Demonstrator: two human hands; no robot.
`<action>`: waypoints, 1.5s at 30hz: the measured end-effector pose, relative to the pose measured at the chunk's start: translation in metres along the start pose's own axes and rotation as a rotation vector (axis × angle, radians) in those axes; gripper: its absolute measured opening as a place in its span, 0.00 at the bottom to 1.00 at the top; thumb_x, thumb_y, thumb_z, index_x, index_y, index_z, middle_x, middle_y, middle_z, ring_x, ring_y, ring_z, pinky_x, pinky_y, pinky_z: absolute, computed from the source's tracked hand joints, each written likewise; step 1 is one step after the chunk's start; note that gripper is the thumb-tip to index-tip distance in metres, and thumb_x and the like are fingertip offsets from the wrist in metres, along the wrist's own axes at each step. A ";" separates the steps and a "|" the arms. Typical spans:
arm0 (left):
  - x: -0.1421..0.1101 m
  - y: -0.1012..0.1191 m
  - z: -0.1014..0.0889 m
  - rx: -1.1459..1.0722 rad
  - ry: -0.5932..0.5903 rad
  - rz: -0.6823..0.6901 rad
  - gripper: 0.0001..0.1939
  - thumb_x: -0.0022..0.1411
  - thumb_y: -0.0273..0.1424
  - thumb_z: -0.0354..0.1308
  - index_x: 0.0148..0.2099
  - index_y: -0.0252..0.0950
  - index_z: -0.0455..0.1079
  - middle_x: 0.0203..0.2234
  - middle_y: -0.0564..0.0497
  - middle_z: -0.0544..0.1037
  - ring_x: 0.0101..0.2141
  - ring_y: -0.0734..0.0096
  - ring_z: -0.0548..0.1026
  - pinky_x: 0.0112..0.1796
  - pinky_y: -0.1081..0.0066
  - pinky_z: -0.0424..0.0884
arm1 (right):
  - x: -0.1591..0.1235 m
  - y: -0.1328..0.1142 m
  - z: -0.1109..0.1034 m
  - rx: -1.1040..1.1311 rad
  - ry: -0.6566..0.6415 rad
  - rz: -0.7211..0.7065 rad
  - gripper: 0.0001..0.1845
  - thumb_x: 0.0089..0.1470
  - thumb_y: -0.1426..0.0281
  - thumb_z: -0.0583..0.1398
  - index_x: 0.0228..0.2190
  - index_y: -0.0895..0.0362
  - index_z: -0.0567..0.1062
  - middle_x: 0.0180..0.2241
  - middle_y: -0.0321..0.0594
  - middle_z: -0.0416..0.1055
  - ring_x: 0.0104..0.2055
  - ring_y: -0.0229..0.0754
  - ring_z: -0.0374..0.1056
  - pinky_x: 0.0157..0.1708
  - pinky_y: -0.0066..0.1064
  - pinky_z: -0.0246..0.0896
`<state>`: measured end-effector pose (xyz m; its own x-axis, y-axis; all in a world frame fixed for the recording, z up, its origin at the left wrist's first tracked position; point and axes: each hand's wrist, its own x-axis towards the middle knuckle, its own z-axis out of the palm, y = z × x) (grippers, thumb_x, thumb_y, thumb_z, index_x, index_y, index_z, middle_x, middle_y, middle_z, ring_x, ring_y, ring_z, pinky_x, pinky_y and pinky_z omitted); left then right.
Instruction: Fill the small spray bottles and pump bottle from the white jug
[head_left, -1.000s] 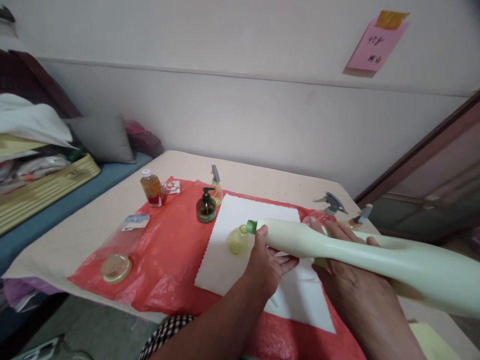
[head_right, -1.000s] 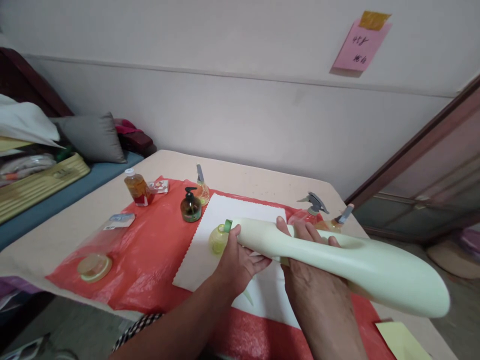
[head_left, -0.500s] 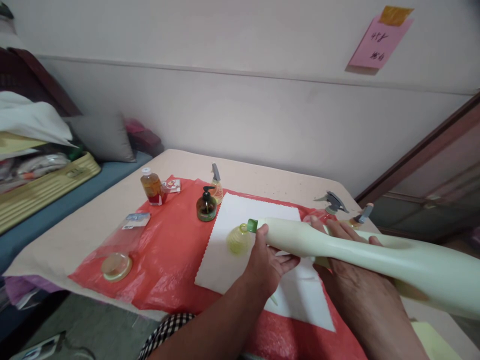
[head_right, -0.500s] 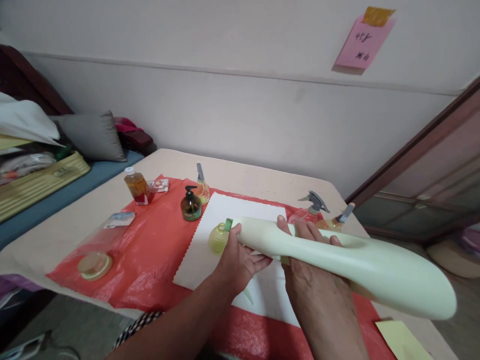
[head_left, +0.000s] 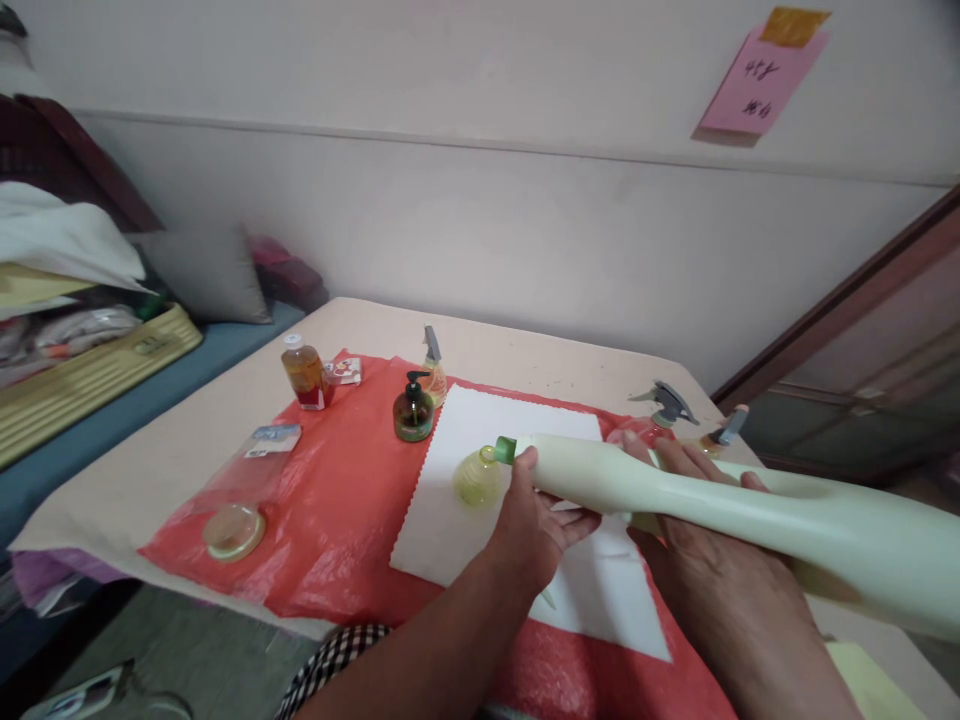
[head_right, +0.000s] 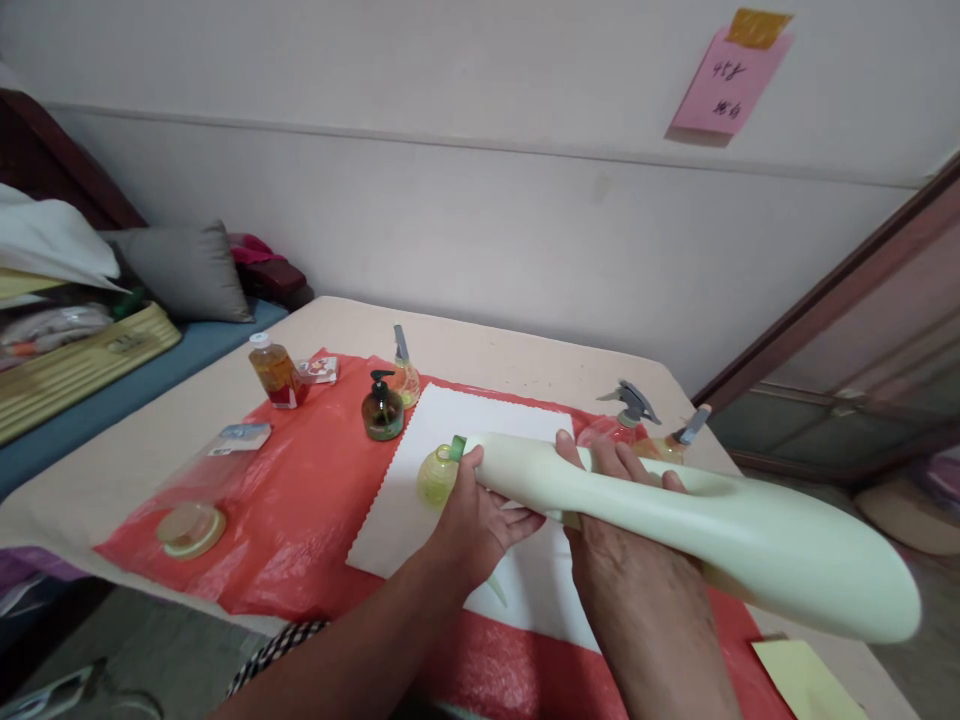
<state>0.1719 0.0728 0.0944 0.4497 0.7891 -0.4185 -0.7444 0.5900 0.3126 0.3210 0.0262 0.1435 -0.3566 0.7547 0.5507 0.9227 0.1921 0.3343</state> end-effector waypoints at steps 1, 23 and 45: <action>0.000 0.000 0.000 0.000 0.002 0.001 0.34 0.65 0.52 0.51 0.63 0.33 0.65 0.54 0.37 0.75 0.48 0.50 0.79 0.52 0.57 0.73 | 0.000 0.000 0.000 0.003 0.005 -0.001 0.42 0.63 0.72 0.51 0.72 0.51 0.38 0.63 0.55 0.65 0.64 0.62 0.63 0.61 0.62 0.52; -0.002 0.000 0.001 0.000 0.003 -0.002 0.33 0.65 0.52 0.50 0.62 0.33 0.65 0.52 0.38 0.76 0.47 0.52 0.80 0.53 0.57 0.72 | -0.004 0.000 0.007 0.014 -0.019 0.029 0.39 0.63 0.72 0.52 0.71 0.52 0.45 0.64 0.55 0.64 0.64 0.63 0.62 0.63 0.62 0.50; -0.003 0.001 0.004 -0.010 0.034 -0.007 0.33 0.65 0.51 0.51 0.62 0.33 0.65 0.57 0.36 0.73 0.52 0.48 0.77 0.53 0.55 0.72 | -0.006 0.001 0.010 0.017 0.013 0.016 0.42 0.64 0.72 0.51 0.72 0.51 0.37 0.64 0.56 0.65 0.64 0.64 0.63 0.62 0.62 0.50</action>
<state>0.1720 0.0715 0.0988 0.4379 0.7789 -0.4489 -0.7463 0.5934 0.3016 0.3251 0.0280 0.1328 -0.3432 0.7498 0.5657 0.9308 0.1907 0.3118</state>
